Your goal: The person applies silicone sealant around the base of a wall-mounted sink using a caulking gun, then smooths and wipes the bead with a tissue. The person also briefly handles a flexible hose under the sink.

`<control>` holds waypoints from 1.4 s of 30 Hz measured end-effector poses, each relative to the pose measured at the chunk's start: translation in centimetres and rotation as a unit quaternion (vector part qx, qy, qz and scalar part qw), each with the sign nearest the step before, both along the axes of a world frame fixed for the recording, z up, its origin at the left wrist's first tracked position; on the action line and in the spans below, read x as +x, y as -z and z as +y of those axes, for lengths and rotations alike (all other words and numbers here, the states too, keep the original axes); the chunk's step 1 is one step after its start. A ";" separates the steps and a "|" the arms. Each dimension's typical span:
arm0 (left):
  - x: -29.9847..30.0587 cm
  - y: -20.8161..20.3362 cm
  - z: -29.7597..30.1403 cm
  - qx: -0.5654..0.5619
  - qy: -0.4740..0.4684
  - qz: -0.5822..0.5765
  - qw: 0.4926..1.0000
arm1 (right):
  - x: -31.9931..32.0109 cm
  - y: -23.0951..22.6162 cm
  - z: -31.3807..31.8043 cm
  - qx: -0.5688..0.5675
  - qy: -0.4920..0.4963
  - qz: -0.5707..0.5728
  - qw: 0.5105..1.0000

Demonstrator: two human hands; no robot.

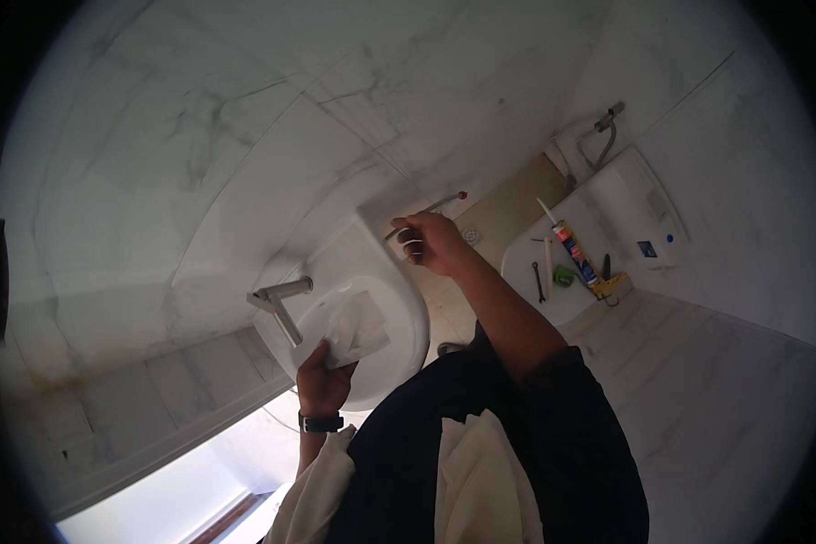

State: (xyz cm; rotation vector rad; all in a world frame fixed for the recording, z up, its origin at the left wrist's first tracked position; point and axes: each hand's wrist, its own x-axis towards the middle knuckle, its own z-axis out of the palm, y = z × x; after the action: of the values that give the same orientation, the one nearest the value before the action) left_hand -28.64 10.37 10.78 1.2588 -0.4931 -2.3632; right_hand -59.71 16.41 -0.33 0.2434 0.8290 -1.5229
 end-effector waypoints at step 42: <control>-3.4 0.3 -1.7 0.002 -0.060 -0.058 0.996 | -0.7 5.0 -10.7 0.043 -0.071 -0.015 0.996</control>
State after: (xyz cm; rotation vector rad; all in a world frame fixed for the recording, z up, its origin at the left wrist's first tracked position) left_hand -32.03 8.66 10.51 1.3944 -0.4355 -2.2015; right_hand -60.39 5.76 -5.38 0.2635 0.8710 -1.3491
